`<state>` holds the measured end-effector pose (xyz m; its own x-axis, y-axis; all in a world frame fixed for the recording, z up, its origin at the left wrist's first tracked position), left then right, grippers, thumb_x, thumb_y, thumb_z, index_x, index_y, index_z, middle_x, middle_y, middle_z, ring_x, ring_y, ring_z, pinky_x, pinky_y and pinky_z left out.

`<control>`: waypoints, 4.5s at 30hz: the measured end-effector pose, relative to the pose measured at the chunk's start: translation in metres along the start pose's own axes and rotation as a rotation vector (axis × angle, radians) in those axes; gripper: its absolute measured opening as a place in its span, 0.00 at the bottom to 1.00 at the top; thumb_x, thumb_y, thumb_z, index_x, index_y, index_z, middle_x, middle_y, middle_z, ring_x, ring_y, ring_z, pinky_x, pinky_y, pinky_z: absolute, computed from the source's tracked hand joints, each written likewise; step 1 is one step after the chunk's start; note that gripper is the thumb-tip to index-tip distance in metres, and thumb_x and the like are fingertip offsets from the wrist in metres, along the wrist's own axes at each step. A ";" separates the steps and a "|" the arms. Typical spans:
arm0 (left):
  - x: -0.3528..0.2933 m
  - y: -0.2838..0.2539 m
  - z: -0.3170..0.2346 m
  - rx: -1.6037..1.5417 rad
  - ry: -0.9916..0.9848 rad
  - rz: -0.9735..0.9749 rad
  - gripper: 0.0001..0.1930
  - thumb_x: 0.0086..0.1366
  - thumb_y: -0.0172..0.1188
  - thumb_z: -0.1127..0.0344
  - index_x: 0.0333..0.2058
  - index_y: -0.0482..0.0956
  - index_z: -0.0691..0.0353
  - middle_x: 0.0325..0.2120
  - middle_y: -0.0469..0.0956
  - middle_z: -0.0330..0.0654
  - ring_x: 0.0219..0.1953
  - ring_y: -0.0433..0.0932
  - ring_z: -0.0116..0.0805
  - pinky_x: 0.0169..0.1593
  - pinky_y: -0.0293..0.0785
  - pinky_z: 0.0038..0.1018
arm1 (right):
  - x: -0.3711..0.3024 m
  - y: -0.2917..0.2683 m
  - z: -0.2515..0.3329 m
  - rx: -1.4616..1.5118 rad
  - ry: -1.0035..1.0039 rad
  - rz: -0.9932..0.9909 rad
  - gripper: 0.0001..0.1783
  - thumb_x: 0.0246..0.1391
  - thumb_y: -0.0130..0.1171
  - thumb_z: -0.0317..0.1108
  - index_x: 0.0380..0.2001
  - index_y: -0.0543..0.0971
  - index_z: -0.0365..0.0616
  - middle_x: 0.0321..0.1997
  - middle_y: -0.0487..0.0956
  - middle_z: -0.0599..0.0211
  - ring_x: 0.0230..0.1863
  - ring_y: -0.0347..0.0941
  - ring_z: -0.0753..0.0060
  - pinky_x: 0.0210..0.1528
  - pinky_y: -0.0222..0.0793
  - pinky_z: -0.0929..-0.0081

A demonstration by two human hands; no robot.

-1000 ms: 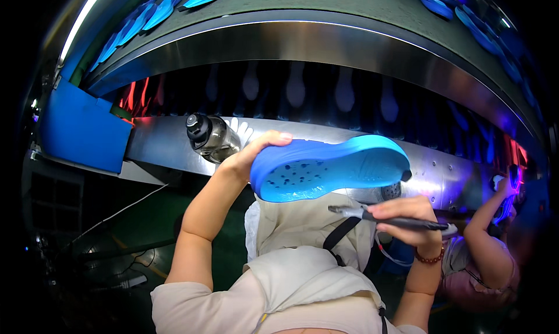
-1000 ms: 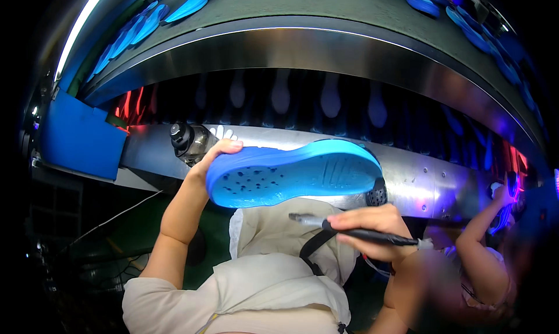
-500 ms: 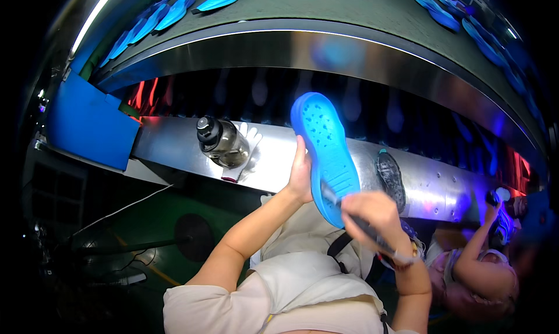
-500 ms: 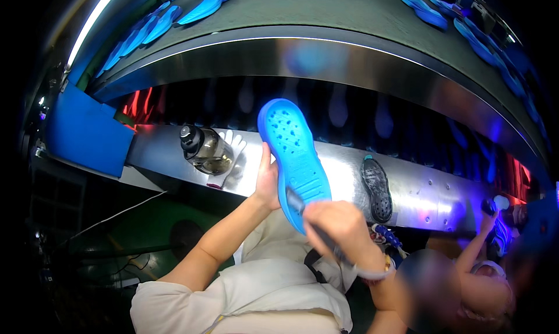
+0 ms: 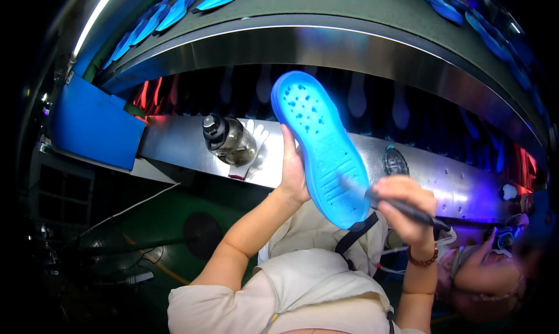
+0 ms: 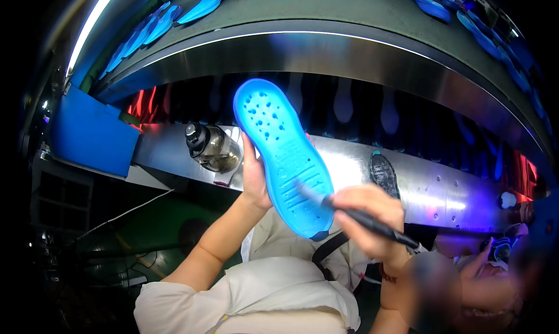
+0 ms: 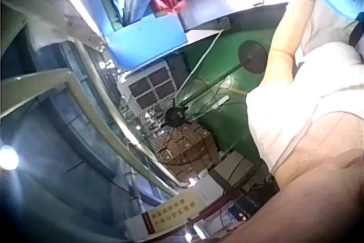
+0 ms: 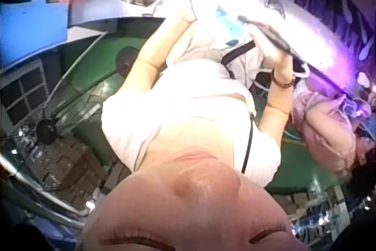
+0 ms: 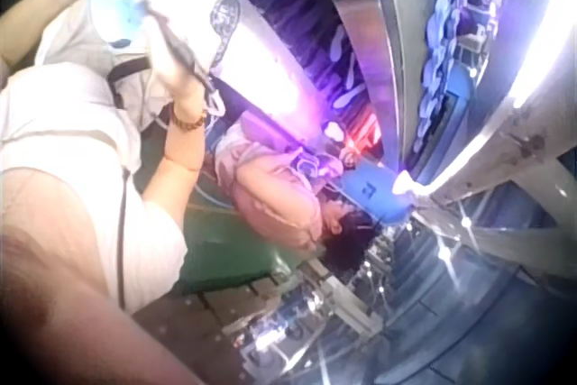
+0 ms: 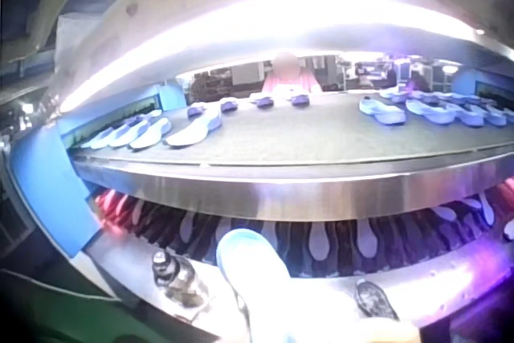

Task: The person applies adhesive to the underside of blue shoe soles using a brush and then places them onto a moving conveyor belt.

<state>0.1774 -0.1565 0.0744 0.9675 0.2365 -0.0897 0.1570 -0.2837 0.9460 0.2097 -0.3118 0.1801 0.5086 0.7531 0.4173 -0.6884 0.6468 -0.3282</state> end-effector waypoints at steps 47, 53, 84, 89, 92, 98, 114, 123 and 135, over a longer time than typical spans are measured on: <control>-0.005 0.062 0.032 0.284 -0.558 0.108 0.26 0.58 0.52 0.57 0.50 0.67 0.71 0.42 0.74 0.53 0.41 0.76 0.42 0.48 0.71 0.35 | 0.008 0.005 0.051 -0.177 -0.180 0.368 0.12 0.36 0.64 0.23 0.30 0.79 0.43 0.36 0.81 0.63 0.34 0.78 0.66 0.33 0.72 0.75; -0.024 0.054 0.040 0.635 -0.731 0.054 0.30 0.56 0.57 0.53 0.52 0.67 0.68 0.45 0.71 0.55 0.45 0.72 0.41 0.47 0.69 0.33 | 0.002 -0.002 0.044 -0.117 -0.090 0.447 0.10 0.39 0.63 0.22 0.30 0.80 0.42 0.35 0.81 0.62 0.32 0.79 0.65 0.31 0.74 0.76; -0.003 0.028 0.037 0.790 -0.426 0.139 0.25 0.61 0.51 0.57 0.54 0.66 0.66 0.41 0.73 0.45 0.40 0.74 0.30 0.42 0.71 0.25 | 0.026 0.006 -0.027 0.064 0.363 0.139 0.08 0.48 0.57 0.30 0.26 0.78 0.34 0.21 0.78 0.65 0.24 0.73 0.79 0.28 0.67 0.82; -0.003 0.020 0.035 0.839 -0.368 0.116 0.23 0.62 0.49 0.56 0.50 0.68 0.68 0.39 0.74 0.46 0.38 0.74 0.30 0.40 0.71 0.24 | 0.031 0.009 -0.042 0.171 0.568 0.020 0.12 0.50 0.55 0.34 0.21 0.76 0.34 0.19 0.76 0.64 0.20 0.73 0.80 0.24 0.67 0.83; -0.002 0.011 0.035 0.845 -0.377 0.097 0.24 0.62 0.49 0.54 0.49 0.68 0.68 0.39 0.74 0.47 0.38 0.74 0.31 0.40 0.71 0.24 | 0.036 0.010 -0.050 0.192 0.606 -0.008 0.13 0.50 0.57 0.35 0.21 0.75 0.33 0.19 0.76 0.63 0.18 0.74 0.77 0.21 0.70 0.83; -0.005 0.006 0.035 0.801 -0.371 0.058 0.21 0.62 0.49 0.57 0.48 0.71 0.66 0.38 0.74 0.44 0.36 0.74 0.28 0.38 0.71 0.23 | 0.039 0.010 -0.061 0.138 0.621 -0.020 0.14 0.50 0.56 0.35 0.20 0.75 0.34 0.18 0.76 0.63 0.16 0.73 0.76 0.19 0.70 0.83; -0.018 -0.005 0.033 0.453 -0.491 -0.015 0.28 0.62 0.44 0.51 0.55 0.63 0.64 0.45 0.72 0.50 0.44 0.74 0.39 0.44 0.72 0.33 | 0.025 -0.005 -0.040 0.348 0.547 -0.030 0.13 0.52 0.56 0.33 0.19 0.76 0.34 0.18 0.76 0.63 0.17 0.73 0.78 0.22 0.70 0.85; -0.016 -0.003 0.055 0.665 -0.487 -0.021 0.21 0.62 0.44 0.50 0.39 0.72 0.64 0.33 0.75 0.43 0.34 0.76 0.29 0.34 0.74 0.23 | 0.049 0.035 -0.028 -0.018 0.569 0.267 0.16 0.47 0.58 0.38 0.20 0.76 0.33 0.16 0.75 0.59 0.17 0.74 0.74 0.21 0.67 0.79; -0.012 -0.013 0.047 0.733 -0.468 -0.066 0.19 0.64 0.42 0.55 0.43 0.70 0.64 0.36 0.73 0.44 0.35 0.75 0.32 0.42 0.71 0.27 | 0.063 0.026 -0.063 0.025 0.595 0.163 0.15 0.47 0.54 0.37 0.19 0.73 0.33 0.16 0.75 0.61 0.15 0.73 0.74 0.19 0.69 0.79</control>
<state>0.1734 -0.1993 0.0486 0.9089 -0.0870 -0.4078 0.1478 -0.8473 0.5102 0.2562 -0.2394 0.1449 0.5922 0.7846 -0.1833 -0.7898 0.5202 -0.3250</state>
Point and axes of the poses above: each hand's wrist, its own x-axis towards the middle knuckle, its own y-axis out of the palm, z = x × y, the point moved 9 cm from there along x, towards the middle knuckle
